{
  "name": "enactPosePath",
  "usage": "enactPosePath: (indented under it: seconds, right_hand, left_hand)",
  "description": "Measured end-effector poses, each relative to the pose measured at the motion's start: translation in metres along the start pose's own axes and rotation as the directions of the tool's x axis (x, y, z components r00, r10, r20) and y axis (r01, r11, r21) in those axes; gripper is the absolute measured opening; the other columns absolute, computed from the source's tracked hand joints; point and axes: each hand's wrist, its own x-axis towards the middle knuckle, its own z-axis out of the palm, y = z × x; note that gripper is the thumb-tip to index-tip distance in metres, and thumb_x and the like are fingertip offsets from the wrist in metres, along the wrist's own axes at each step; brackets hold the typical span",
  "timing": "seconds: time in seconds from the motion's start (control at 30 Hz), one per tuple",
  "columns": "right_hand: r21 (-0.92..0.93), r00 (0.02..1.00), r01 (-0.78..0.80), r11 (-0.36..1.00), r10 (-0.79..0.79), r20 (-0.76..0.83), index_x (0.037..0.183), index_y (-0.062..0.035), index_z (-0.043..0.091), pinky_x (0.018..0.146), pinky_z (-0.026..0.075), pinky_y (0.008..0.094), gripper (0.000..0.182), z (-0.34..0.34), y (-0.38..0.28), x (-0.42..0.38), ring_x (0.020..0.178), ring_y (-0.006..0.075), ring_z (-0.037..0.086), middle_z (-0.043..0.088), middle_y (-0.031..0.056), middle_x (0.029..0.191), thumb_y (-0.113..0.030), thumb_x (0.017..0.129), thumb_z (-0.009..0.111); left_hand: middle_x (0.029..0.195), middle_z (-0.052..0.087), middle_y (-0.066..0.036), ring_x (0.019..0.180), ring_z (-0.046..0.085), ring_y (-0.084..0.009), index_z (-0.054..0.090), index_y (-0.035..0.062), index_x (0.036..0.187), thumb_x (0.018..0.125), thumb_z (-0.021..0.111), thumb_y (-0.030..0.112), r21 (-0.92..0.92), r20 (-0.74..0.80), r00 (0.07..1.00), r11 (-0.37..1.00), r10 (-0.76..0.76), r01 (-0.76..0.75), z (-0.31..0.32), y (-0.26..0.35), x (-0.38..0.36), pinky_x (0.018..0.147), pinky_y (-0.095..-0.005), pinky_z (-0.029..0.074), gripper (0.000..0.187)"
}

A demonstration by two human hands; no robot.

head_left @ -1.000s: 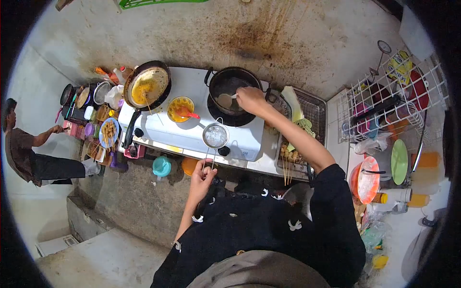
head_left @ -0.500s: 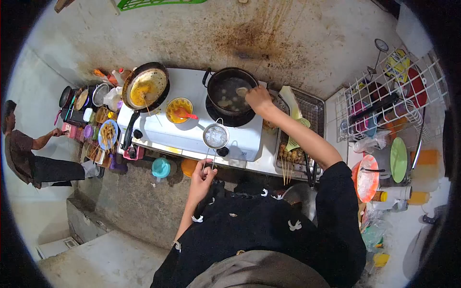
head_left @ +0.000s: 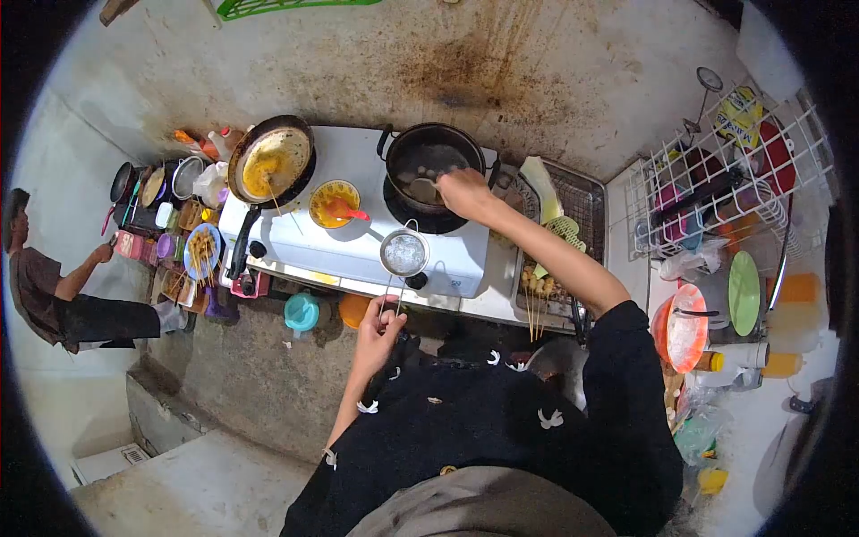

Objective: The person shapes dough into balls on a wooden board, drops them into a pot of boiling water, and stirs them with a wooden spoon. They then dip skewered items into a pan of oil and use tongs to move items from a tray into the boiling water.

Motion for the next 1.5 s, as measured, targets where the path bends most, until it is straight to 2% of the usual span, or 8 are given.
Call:
enactPosePath:
  seconds: [0.2, 0.4, 0.47, 0.7, 1.0, 1.1, 1.4, 1.5]
  right_hand:
    - [0.083, 0.999, -0.022, 0.996, 0.018, 0.045, 0.073, 0.0001, 0.059, 0.06, 0.047, 0.0468, 0.015, -0.002, 0.0, -0.002, 0.067, 0.0388, 0.059, 0.057, 0.0239, 0.068, -0.011, 0.075, 0.05]
    - [0.074, 0.982, 0.058, 0.996, -0.043, -0.185, 0.062, 0.0013, 0.057, 0.059, 0.048, 0.043, 0.016, -0.023, 0.0, -0.013, 0.062, 0.0357, 0.06, 0.059, 0.0211, 0.065, -0.01, 0.072, 0.052]
    - [0.002, 0.937, 0.131, 0.991, -0.123, -0.328, 0.064, -0.0004, 0.057, 0.056, 0.047, 0.0416, 0.012, -0.029, 0.004, -0.014, 0.058, 0.0333, 0.059, 0.057, 0.019, 0.061, -0.009, 0.07, 0.053]
    - [-0.272, 0.962, 0.011, 0.962, -0.084, -0.26, 0.084, -0.0025, 0.061, 0.072, 0.045, 0.0332, 0.018, -0.035, 0.008, -0.039, 0.079, 0.0234, 0.058, 0.06, 0.0096, 0.078, -0.007, 0.067, 0.055]
    - [-0.528, 0.98, -0.044, 0.848, -0.065, -0.186, 0.078, -0.007, 0.063, 0.072, 0.041, 0.0317, 0.013, 0.001, 0.027, -0.015, 0.078, 0.0204, 0.059, 0.061, 0.0065, 0.074, -0.01, 0.069, 0.055]
    - [-0.464, 0.994, -0.077, 0.882, 0.104, 0.033, 0.075, -0.0075, 0.063, 0.074, 0.041, 0.0329, 0.011, 0.002, 0.02, -0.01, 0.08, 0.0207, 0.06, 0.063, 0.007, 0.073, -0.011, 0.069, 0.055]
    - [-0.227, 0.972, 0.008, 0.974, -0.061, -0.226, 0.063, -0.0073, 0.059, 0.059, 0.046, 0.0402, 0.011, 0.008, 0.015, -0.021, 0.062, 0.0281, 0.061, 0.061, 0.0134, 0.064, -0.01, 0.071, 0.052]
    - [-0.066, 0.992, -0.076, 0.995, 0.069, -0.102, 0.065, -0.0037, 0.061, 0.058, 0.048, 0.0426, 0.013, 0.001, 0.005, -0.012, 0.063, 0.0319, 0.062, 0.061, 0.0177, 0.068, -0.011, 0.072, 0.052]
  left_hand:
    - [0.058, 0.031, 0.009, 0.052, 0.028, -0.0011, 0.044, 0.0021, 0.108, 0.084, 0.054, 0.005, 0.005, 0.01, 1.0, 1.0, 0.013, -0.013, 0.0, -0.002, -0.001, 0.049, -0.0183, 0.022, 0.027]
    - [0.058, 0.032, 0.008, 0.052, 0.029, -0.0011, 0.044, 0.0034, 0.109, 0.084, 0.054, 0.005, 0.027, 0.022, 1.0, 1.0, -0.004, 0.004, -0.001, -0.002, -0.001, 0.048, -0.0181, 0.023, 0.027]
    - [0.058, 0.032, 0.008, 0.052, 0.029, -0.0011, 0.043, 0.0031, 0.109, 0.084, 0.054, 0.005, 0.029, 0.024, 1.0, 1.0, -0.012, 0.011, -0.002, -0.001, -0.001, 0.048, -0.018, 0.023, 0.027]
    - [0.058, 0.033, 0.008, 0.052, 0.029, -0.0012, 0.042, 0.0007, 0.108, 0.085, 0.053, 0.005, 0.02, 0.04, 0.999, 1.0, -0.006, 0.005, -0.007, 0.001, 0.0, 0.048, -0.0183, 0.024, 0.026]
    - [0.059, 0.031, 0.008, 0.054, 0.029, -0.0014, 0.043, 0.0007, 0.108, 0.085, 0.053, 0.005, 0.024, 0.092, 0.996, 1.0, -0.011, 0.009, -0.009, -0.002, 0.002, 0.049, -0.0178, 0.023, 0.025]
    - [0.059, 0.031, 0.008, 0.055, 0.029, -0.0012, 0.044, 0.0014, 0.108, 0.085, 0.053, 0.005, 0.056, 0.066, 0.997, 0.998, -0.034, 0.031, -0.01, -0.001, -0.002, 0.05, -0.0177, 0.023, 0.025]
    - [0.058, 0.035, 0.008, 0.05, 0.03, -0.0012, 0.044, 0.0029, 0.109, 0.085, 0.054, 0.007, 0.005, 0.052, 0.999, 1.0, -0.013, 0.013, -0.014, -0.012, -0.001, 0.045, -0.0182, 0.023, 0.026]
    - [0.058, 0.034, 0.008, 0.051, 0.03, -0.001, 0.044, 0.0029, 0.109, 0.085, 0.053, 0.006, -0.004, 0.048, 0.997, 0.998, -0.056, 0.057, -0.01, -0.004, -0.001, 0.046, -0.018, 0.023, 0.026]
